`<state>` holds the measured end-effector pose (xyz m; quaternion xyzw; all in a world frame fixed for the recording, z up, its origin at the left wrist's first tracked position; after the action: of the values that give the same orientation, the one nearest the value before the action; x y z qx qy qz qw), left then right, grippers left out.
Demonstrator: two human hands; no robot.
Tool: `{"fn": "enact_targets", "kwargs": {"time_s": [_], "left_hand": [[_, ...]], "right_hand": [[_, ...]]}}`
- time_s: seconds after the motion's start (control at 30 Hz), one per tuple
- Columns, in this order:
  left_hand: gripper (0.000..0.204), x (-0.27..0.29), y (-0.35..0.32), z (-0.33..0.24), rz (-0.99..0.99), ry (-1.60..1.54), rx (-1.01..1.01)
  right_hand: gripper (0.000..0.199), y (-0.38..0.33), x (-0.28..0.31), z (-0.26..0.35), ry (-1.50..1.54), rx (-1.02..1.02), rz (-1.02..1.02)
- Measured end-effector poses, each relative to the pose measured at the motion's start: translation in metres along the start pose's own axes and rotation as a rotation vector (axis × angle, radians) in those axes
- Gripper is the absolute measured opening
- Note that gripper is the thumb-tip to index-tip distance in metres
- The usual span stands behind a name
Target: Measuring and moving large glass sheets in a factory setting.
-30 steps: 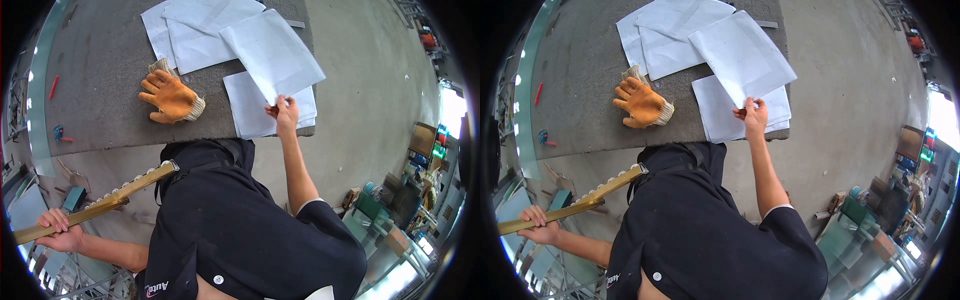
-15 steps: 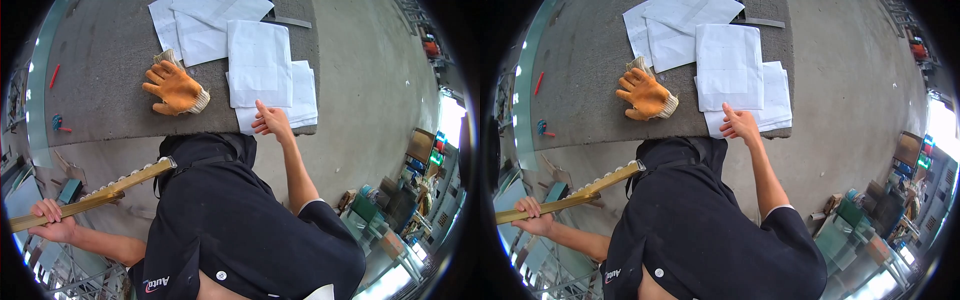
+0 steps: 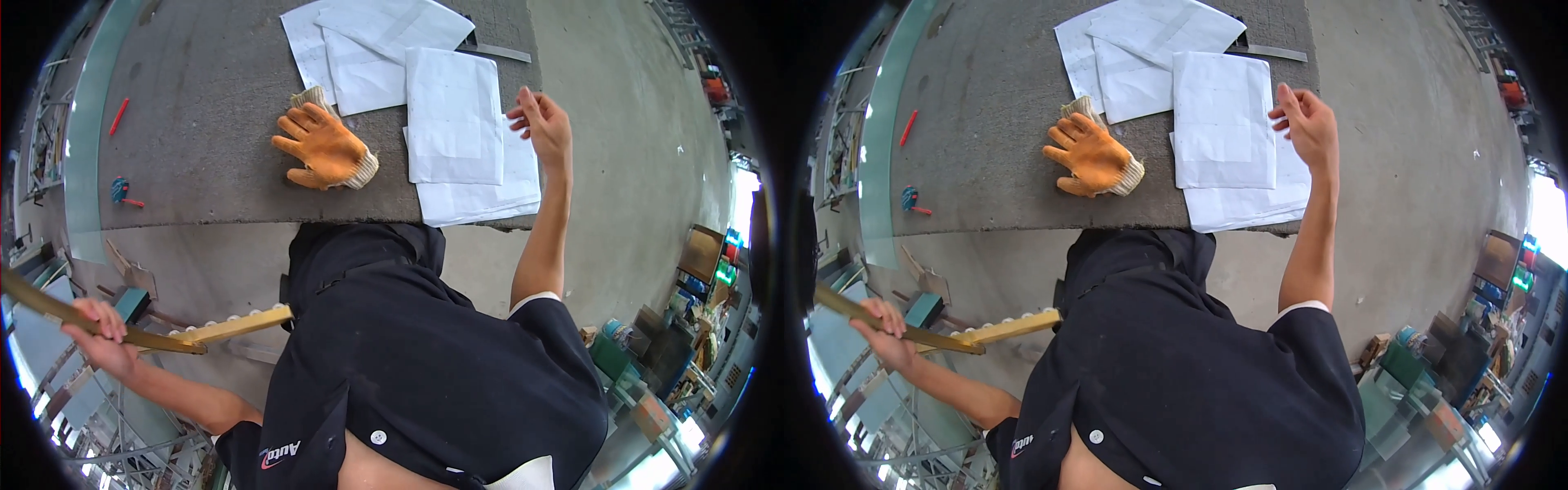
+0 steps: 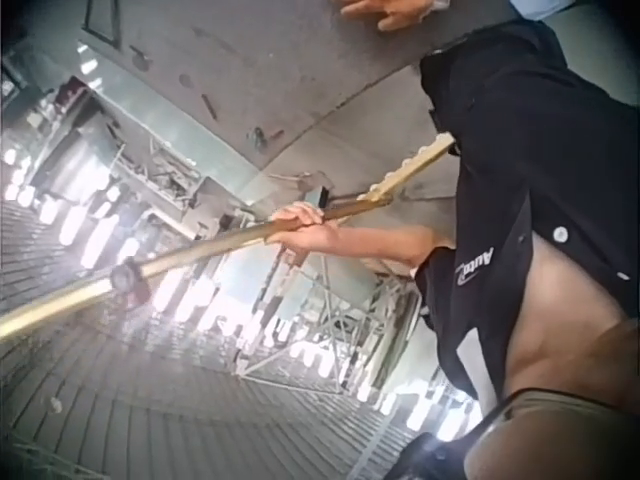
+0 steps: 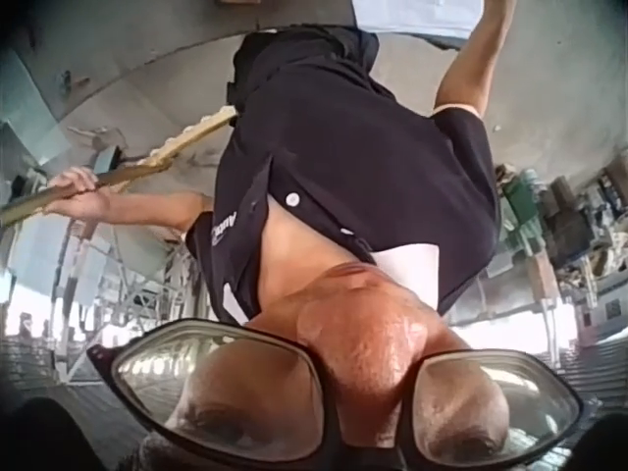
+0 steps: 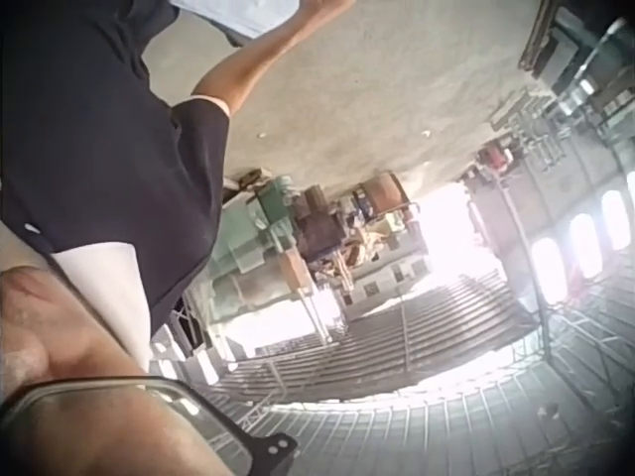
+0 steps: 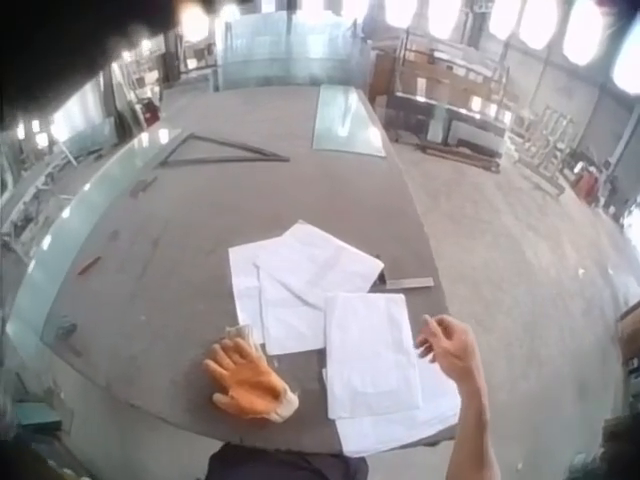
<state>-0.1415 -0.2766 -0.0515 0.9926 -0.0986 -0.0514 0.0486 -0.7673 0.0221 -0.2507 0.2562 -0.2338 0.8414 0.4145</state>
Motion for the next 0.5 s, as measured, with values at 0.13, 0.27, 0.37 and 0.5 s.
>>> {"fn": "enact_targets", "kwargs": {"time_s": [0.13,0.27,0.37,0.5], "left_hand": [[0.052,-0.012,-0.003,0.044,0.006,0.125,0.129],[0.053,-0.047,-0.006,0.095,0.194,0.244,0.258],[0.055,-0.068,-0.015,0.122,0.290,0.288,0.352],[0.055,-0.096,-0.029,0.155,0.459,0.322,0.443]], "right_hand": [[0.041,0.017,-0.004,0.071,0.054,0.327,-0.026],[0.039,0.021,-0.015,0.106,0.112,0.429,-0.043],[0.039,0.023,-0.032,0.119,0.136,0.462,-0.017],[0.043,0.011,-0.077,0.113,0.317,0.367,0.216]]}}
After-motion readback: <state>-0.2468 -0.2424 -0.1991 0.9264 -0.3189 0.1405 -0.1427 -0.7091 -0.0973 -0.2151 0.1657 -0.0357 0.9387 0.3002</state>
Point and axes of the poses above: each hand's wrist, its own y-axis towards the middle knuckle, its own x-axis out of the back of the hand, z = x × y, the point moved 9 cm from there along y, towards the middle knuckle, and after that the axes turned 12 degrees about -y, right-handed, at the moved point
